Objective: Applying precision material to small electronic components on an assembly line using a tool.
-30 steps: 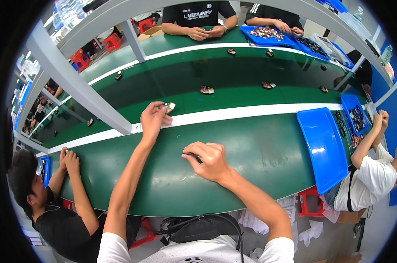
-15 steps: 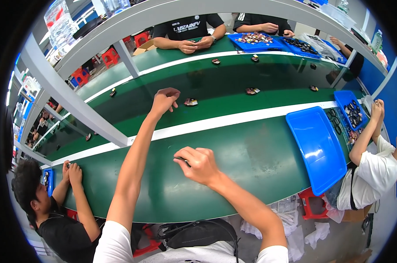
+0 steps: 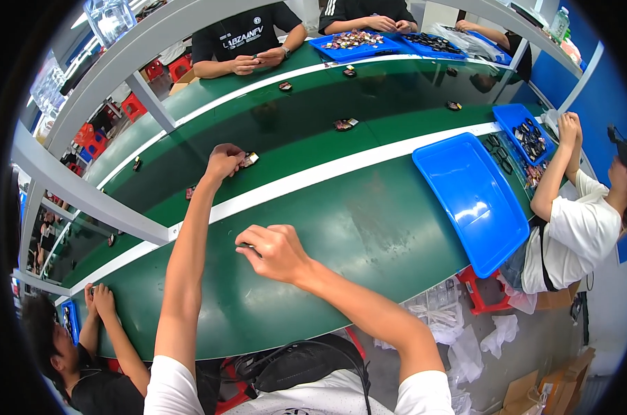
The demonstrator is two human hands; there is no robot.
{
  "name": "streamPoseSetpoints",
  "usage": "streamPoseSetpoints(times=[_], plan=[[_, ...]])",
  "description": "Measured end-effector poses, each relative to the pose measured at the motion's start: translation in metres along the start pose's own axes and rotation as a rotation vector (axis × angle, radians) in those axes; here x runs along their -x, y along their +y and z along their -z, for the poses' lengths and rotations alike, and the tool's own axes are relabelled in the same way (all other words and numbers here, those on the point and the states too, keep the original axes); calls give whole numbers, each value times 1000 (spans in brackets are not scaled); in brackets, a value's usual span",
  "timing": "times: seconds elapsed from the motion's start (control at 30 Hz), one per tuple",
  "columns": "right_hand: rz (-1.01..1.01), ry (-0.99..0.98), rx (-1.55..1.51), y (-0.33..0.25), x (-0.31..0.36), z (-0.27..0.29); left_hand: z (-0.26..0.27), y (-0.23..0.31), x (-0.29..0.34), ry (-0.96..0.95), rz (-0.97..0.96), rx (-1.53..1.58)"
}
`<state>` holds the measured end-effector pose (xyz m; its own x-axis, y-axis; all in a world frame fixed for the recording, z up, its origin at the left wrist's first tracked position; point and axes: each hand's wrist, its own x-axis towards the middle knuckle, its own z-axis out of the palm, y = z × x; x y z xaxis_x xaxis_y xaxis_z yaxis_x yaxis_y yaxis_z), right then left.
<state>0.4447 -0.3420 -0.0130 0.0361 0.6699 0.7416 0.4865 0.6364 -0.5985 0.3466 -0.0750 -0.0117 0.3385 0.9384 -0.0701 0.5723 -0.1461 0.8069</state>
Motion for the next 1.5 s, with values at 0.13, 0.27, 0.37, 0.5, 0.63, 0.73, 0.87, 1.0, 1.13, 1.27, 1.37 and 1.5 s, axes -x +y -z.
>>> streamPoseSetpoints(times=[0.13,0.27,0.37,0.5,0.63,0.73,0.87,1.0,1.13,1.27,1.37,1.5], plan=[[14,-16,8,-5,-1,1,8,-1,29,134,-152,-49],[6,-12,23,-4,-3,2,19,-6,80,98,-153,214],[3,5,32,-3,-2,8,18,6,141,-8,-15,540],[1,-21,23,-1,-1,4,21,-8,189,0,115,690],[-6,-51,20,1,2,-1,19,-13,217,165,98,790],[-47,-52,21,4,2,-1,16,-18,231,233,72,796],[-106,-49,18,4,1,-2,11,-18,238,220,50,753],[-227,44,28,3,-2,0,5,-23,240,177,-28,685],[-412,157,-97,12,-7,7,-4,-16,243,159,-28,576],[-683,209,-406,0,-17,17,-5,-20,245,169,-9,579],[-755,145,-559,-7,-18,13,-2,-21,245,178,9,597],[-654,-6,-496,-8,-6,0,-2,-20,247,166,-53,592]])
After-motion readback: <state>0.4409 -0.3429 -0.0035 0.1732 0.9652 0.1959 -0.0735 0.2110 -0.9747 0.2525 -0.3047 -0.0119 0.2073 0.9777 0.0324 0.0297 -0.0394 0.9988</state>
